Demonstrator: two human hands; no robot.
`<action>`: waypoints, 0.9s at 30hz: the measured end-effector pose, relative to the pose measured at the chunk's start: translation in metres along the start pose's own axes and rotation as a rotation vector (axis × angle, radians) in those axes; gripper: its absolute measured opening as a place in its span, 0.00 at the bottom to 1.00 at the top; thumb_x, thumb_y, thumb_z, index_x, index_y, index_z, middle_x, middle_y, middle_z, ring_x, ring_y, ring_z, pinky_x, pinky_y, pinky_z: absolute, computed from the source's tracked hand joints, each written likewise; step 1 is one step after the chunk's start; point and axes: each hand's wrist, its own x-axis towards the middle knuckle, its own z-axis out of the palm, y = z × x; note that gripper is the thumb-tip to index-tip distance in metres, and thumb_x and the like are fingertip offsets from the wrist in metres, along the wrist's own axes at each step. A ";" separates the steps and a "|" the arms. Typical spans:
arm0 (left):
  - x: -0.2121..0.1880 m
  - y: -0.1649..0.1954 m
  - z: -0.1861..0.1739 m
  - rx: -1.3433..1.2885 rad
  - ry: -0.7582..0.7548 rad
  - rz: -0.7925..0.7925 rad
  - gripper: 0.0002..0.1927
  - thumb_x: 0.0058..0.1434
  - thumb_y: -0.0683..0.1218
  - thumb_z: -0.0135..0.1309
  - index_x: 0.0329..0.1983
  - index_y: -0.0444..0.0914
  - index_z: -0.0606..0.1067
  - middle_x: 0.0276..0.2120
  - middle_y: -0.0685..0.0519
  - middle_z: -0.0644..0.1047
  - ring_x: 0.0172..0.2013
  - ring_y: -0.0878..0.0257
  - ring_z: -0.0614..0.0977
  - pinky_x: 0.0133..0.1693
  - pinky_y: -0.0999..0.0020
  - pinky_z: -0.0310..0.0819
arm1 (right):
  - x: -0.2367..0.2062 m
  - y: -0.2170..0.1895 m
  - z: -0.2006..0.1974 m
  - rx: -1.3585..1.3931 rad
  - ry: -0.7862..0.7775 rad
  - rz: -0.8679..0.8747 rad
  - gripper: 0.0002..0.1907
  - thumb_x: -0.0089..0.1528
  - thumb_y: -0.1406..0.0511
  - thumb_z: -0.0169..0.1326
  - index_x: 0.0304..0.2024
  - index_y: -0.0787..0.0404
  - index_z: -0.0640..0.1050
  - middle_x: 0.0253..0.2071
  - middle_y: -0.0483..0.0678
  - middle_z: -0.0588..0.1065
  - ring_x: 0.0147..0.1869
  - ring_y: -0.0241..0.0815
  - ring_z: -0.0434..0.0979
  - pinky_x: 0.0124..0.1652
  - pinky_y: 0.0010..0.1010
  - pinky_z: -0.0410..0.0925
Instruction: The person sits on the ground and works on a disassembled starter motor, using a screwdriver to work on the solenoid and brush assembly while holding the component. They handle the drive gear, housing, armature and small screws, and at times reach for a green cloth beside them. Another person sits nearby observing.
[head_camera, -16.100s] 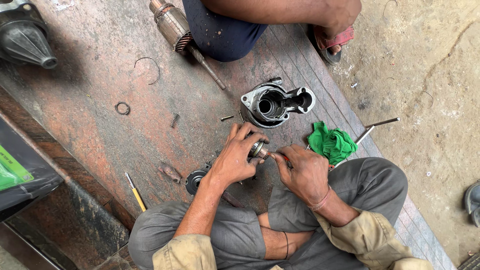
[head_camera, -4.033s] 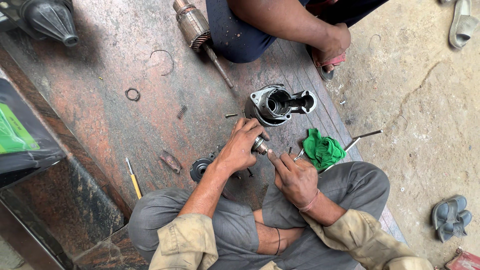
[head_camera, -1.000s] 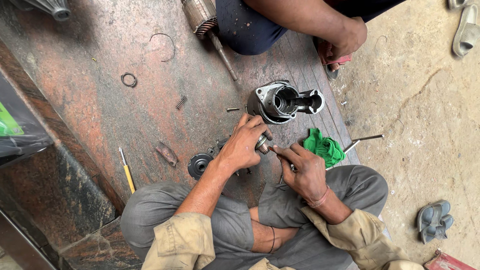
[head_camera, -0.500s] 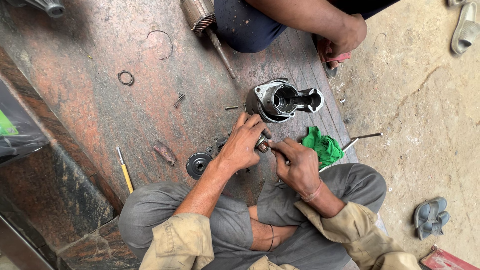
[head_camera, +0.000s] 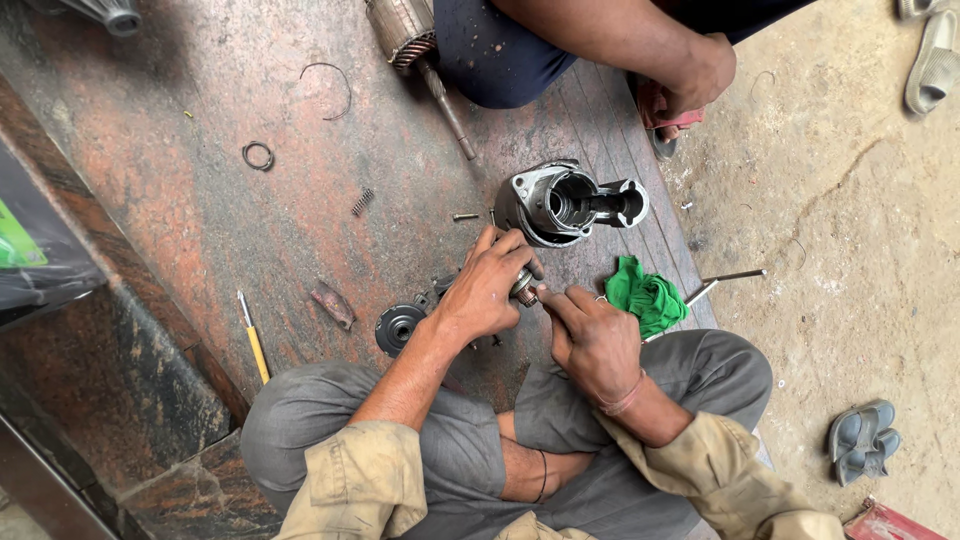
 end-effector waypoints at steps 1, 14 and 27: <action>0.000 0.000 0.000 -0.005 0.003 0.013 0.19 0.41 0.36 0.61 0.39 0.37 0.77 0.43 0.50 0.74 0.52 0.46 0.71 0.55 0.53 0.70 | 0.001 0.000 -0.003 -0.021 -0.025 0.002 0.15 0.57 0.68 0.58 0.47 0.54 0.82 0.30 0.48 0.72 0.30 0.51 0.75 0.28 0.43 0.66; 0.000 0.002 0.000 -0.022 0.008 0.010 0.18 0.42 0.37 0.64 0.39 0.37 0.77 0.43 0.51 0.73 0.51 0.47 0.71 0.56 0.53 0.69 | 0.002 -0.003 -0.011 -0.096 -0.100 -0.012 0.17 0.54 0.68 0.57 0.46 0.53 0.82 0.30 0.46 0.73 0.30 0.48 0.76 0.28 0.40 0.67; 0.000 0.000 0.004 0.022 -0.001 0.001 0.20 0.40 0.35 0.59 0.40 0.36 0.77 0.43 0.49 0.73 0.50 0.46 0.71 0.53 0.53 0.71 | -0.007 -0.002 0.022 0.079 0.165 0.021 0.16 0.56 0.73 0.59 0.47 0.56 0.81 0.29 0.49 0.69 0.27 0.50 0.72 0.28 0.40 0.64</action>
